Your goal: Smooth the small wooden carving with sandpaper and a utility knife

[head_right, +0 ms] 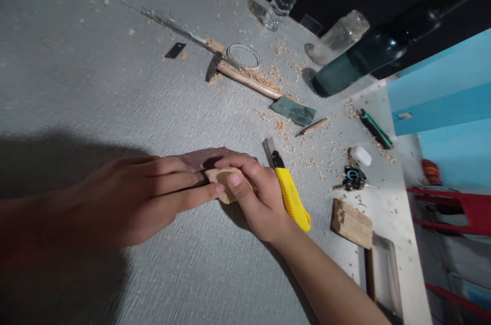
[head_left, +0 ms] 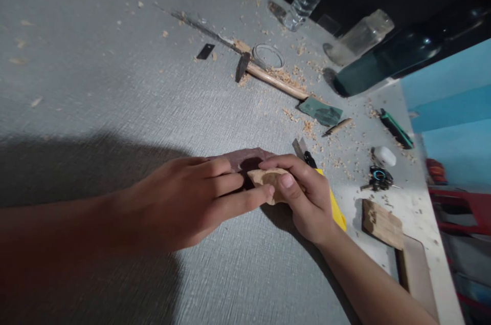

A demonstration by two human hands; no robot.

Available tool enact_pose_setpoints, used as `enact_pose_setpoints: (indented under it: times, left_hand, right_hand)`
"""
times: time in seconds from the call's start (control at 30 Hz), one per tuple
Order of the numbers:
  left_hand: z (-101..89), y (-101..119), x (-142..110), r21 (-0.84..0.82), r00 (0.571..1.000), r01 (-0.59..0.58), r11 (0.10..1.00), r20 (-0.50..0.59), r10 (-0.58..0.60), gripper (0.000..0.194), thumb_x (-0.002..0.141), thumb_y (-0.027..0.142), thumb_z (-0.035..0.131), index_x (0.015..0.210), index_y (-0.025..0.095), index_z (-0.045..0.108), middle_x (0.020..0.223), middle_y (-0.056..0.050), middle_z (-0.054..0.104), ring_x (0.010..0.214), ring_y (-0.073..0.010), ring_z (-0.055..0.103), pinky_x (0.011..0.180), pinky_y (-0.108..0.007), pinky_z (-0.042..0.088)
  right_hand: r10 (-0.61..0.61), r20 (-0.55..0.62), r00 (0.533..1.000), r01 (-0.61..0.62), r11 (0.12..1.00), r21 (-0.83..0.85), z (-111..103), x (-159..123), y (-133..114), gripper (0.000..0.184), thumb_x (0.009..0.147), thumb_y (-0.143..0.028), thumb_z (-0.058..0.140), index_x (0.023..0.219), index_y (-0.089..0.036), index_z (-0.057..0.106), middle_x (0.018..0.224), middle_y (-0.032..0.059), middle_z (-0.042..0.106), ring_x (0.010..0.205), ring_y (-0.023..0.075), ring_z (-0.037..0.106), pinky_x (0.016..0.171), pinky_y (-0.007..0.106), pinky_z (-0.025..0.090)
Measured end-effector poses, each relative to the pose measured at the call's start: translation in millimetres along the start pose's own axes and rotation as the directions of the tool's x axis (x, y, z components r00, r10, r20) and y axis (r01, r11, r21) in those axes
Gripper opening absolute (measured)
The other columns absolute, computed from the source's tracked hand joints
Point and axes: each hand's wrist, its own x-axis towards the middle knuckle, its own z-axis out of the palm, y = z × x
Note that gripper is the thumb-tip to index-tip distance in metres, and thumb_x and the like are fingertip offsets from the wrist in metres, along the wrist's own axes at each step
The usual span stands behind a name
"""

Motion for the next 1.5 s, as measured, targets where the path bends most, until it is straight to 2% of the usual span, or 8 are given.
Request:
enact_pose_setpoints:
  times: [0.13,0.3,0.47,0.7,0.97,1.2,1.3,1.5]
  left_hand:
    - [0.9,0.0,0.8,0.004,1.000,-0.007,1.000,-0.018,0.007,0.066,0.101,0.006,0.051,0.165,0.022,0.047,0.146,-0.008,0.072,0.131,-0.0236,0.069,0.102,-0.036,0.066]
    - [1.4,0.4,1.1,0.011,1.000,0.010,1.000,0.002,-0.010,0.076,0.101,0.005,0.050,0.173,0.022,0.031,0.153,-0.008,0.068,0.132,-0.0230,0.069,0.100,-0.036,0.067]
    - [1.3,0.1,0.9,0.005,1.000,0.006,1.000,-0.014,-0.006,0.072,0.103,0.006,0.049,0.171,0.021,0.034,0.157,-0.006,0.065,0.141,-0.0236,0.063,0.109,-0.039,0.064]
    - [0.7,-0.4,1.4,-0.008,1.000,0.003,1.000,-0.002,-0.004,0.074,0.102,0.004,0.048,0.172,0.021,0.032,0.162,-0.005,0.061,0.141,-0.0233,0.063,0.113,-0.039,0.062]
    - [-0.8,-0.2,2.4,-0.019,1.000,0.010,1.000,0.006,-0.010,0.073,0.102,0.005,0.049,0.172,0.021,0.033,0.157,-0.007,0.065,0.140,-0.0244,0.064,0.106,-0.038,0.065]
    - [-7.0,2.4,6.2,-0.034,1.000,0.013,0.999,-0.006,-0.013,0.056,0.104,0.002,0.042,0.156,0.017,0.055,0.143,-0.003,0.074,0.135,-0.0254,0.066,0.105,-0.043,0.066]
    - [-8.4,2.7,7.0,-0.041,1.000,0.015,0.999,0.003,-0.015,0.057,0.105,0.003,0.040,0.158,0.016,0.052,0.147,-0.003,0.072,0.129,-0.0269,0.069,0.095,-0.043,0.070]
    - [-5.2,1.8,4.2,-0.023,1.000,0.020,1.000,0.017,-0.020,0.065,0.105,0.002,0.041,0.168,0.020,0.040,0.159,-0.002,0.063,0.134,-0.0252,0.067,0.104,-0.043,0.067]
  right_hand:
    - [-0.013,0.011,1.000,0.013,1.000,-0.020,-0.5,0.4,-0.4,0.024,0.111,-0.044,0.059,0.123,-0.031,0.076,0.114,0.0013,0.082,0.094,0.0152,0.078,0.079,0.028,0.062]
    - [-0.036,0.036,0.999,0.037,0.999,-0.035,-0.9,1.0,-0.4,0.023,0.112,-0.042,0.058,0.126,-0.032,0.075,0.118,0.0009,0.082,0.102,0.0158,0.078,0.085,0.029,0.063]
    - [-0.054,0.036,0.998,0.055,0.998,-0.030,-0.2,1.7,-1.1,0.022,0.112,-0.040,0.058,0.125,-0.033,0.075,0.118,0.0004,0.082,0.105,0.0161,0.078,0.088,0.030,0.063]
    - [-0.051,0.063,0.997,0.053,0.998,-0.023,-3.1,0.4,1.0,0.023,0.112,-0.037,0.059,0.129,-0.032,0.074,0.123,0.0010,0.081,0.109,0.0161,0.077,0.091,0.029,0.062]
    - [-0.039,0.065,0.997,0.042,0.998,-0.042,-4.2,-1.0,2.7,0.023,0.111,-0.034,0.059,0.129,-0.031,0.074,0.121,0.0018,0.081,0.109,0.0176,0.077,0.093,0.032,0.061]
    - [-0.029,0.041,0.999,0.031,0.999,-0.041,-3.7,-2.2,3.1,0.028,0.113,-0.043,0.054,0.129,-0.032,0.075,0.120,0.0024,0.081,0.107,0.0187,0.077,0.089,0.033,0.062]
    - [-0.027,0.028,0.999,0.028,0.999,-0.034,-2.9,-1.7,2.5,0.027,0.113,-0.042,0.055,0.127,-0.033,0.076,0.120,0.0011,0.081,0.106,0.0172,0.077,0.091,0.032,0.062]
    - [-0.029,0.024,0.999,0.030,0.999,-0.044,-2.3,-0.7,0.6,0.027,0.113,-0.043,0.055,0.125,-0.032,0.076,0.119,0.0024,0.081,0.106,0.0188,0.077,0.091,0.034,0.063]
